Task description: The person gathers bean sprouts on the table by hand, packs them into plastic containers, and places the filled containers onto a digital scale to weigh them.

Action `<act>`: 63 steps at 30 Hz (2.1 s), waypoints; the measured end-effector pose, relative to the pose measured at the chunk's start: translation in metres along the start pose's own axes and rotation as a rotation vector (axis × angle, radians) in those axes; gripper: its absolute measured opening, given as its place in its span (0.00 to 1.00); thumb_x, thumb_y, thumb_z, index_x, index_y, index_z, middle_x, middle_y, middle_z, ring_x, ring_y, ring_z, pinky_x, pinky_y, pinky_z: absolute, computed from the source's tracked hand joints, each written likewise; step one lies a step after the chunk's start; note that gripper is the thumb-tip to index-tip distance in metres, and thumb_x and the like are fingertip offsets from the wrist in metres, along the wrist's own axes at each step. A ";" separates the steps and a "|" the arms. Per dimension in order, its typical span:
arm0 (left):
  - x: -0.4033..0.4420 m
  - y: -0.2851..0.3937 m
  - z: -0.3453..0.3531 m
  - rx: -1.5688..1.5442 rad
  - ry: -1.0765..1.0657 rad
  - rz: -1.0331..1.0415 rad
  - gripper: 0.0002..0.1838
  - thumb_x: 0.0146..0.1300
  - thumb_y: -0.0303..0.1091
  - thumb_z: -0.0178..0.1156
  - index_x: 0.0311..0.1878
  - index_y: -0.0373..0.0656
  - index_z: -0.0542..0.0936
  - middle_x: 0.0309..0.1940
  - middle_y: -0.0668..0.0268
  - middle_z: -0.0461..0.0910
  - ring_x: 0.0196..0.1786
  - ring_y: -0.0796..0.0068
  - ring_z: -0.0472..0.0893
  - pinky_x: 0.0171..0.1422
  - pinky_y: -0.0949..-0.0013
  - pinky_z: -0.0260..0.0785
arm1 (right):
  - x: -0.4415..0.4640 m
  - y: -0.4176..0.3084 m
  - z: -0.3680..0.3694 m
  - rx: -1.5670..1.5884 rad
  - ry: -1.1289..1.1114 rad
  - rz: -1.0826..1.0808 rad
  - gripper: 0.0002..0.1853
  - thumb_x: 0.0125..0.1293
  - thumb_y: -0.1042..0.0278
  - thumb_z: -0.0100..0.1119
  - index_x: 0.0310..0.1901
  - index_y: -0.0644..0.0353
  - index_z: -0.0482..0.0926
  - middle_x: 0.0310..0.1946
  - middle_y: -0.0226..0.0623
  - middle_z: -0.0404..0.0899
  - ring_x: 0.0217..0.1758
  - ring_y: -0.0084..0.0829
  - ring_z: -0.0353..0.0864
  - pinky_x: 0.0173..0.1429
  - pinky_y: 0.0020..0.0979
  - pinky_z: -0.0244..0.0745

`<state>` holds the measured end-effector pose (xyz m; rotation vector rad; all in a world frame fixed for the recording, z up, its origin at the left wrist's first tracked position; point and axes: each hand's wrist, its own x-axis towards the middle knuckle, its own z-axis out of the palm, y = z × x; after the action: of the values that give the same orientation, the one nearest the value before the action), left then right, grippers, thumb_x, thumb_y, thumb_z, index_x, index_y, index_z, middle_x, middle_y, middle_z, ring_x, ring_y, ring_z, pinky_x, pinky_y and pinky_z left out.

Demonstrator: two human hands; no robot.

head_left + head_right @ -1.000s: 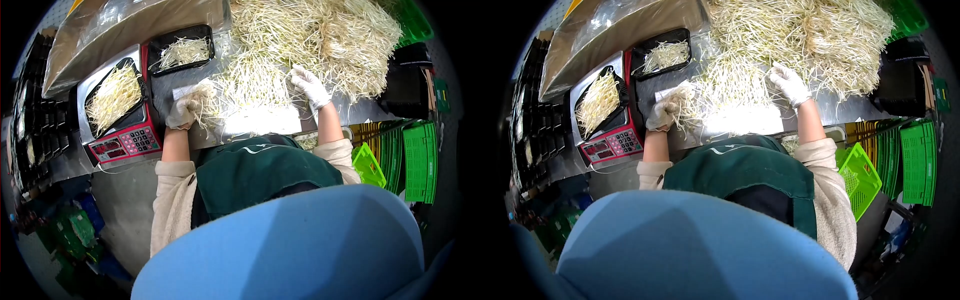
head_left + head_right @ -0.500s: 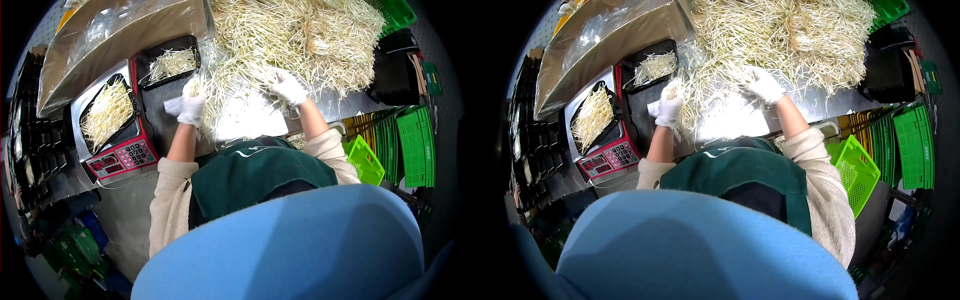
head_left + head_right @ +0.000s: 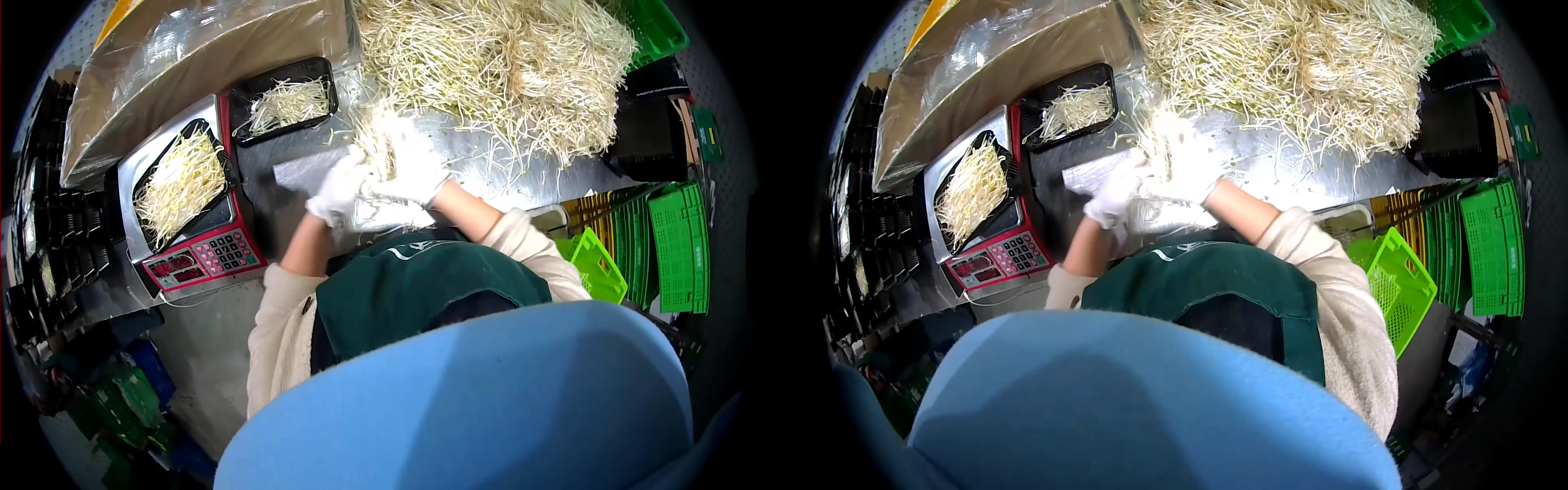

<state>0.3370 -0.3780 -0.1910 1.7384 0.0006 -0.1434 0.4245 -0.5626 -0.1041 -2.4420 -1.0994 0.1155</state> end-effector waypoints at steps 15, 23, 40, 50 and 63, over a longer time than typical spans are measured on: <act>-0.024 0.038 0.026 -0.205 -0.204 -0.230 0.20 0.69 0.36 0.53 0.59 0.34 0.73 0.45 0.62 0.80 0.47 0.74 0.80 0.52 0.72 0.73 | -0.005 0.094 -0.052 2.401 -0.273 0.178 0.34 0.61 0.68 0.55 0.68 0.71 0.58 0.65 0.56 0.65 0.66 0.49 0.69 0.70 0.47 0.64; -0.048 0.050 0.016 -0.502 -0.018 -0.166 0.21 0.70 0.37 0.55 0.59 0.32 0.71 0.48 0.62 0.80 0.49 0.77 0.78 0.57 0.73 0.70 | -0.015 0.097 -0.058 2.588 -0.354 0.103 0.29 0.65 0.67 0.49 0.66 0.73 0.61 0.65 0.55 0.66 0.67 0.46 0.69 0.71 0.47 0.63; -0.049 0.091 0.040 0.828 0.101 0.350 0.57 0.38 0.48 0.75 0.71 0.35 0.58 0.68 0.46 0.61 0.72 0.48 0.58 0.75 0.50 0.47 | -0.026 0.092 -0.052 0.253 -0.307 0.009 0.59 0.45 0.42 0.73 0.73 0.63 0.50 0.74 0.50 0.49 0.78 0.42 0.46 0.78 0.36 0.42; 0.051 0.066 0.043 1.210 -0.146 0.228 0.50 0.51 0.53 0.63 0.73 0.39 0.53 0.62 0.55 0.70 0.68 0.59 0.64 0.77 0.49 0.39 | -0.038 0.083 -0.028 -0.008 -0.218 -0.060 0.47 0.54 0.52 0.64 0.74 0.52 0.51 0.57 0.48 0.71 0.59 0.49 0.71 0.67 0.50 0.59; 0.003 0.101 0.006 1.115 0.012 0.005 0.35 0.54 0.28 0.57 0.68 0.41 0.63 0.43 0.61 0.80 0.41 0.58 0.81 0.42 0.61 0.76 | -0.013 0.098 -0.102 -0.146 -0.270 -0.017 0.19 0.68 0.67 0.43 0.59 0.52 0.74 0.46 0.47 0.81 0.49 0.45 0.81 0.53 0.37 0.76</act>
<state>0.3481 -0.4014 -0.0931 2.8517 -0.0909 -0.1376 0.5094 -0.6667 -0.0572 -2.6010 -1.2829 0.3821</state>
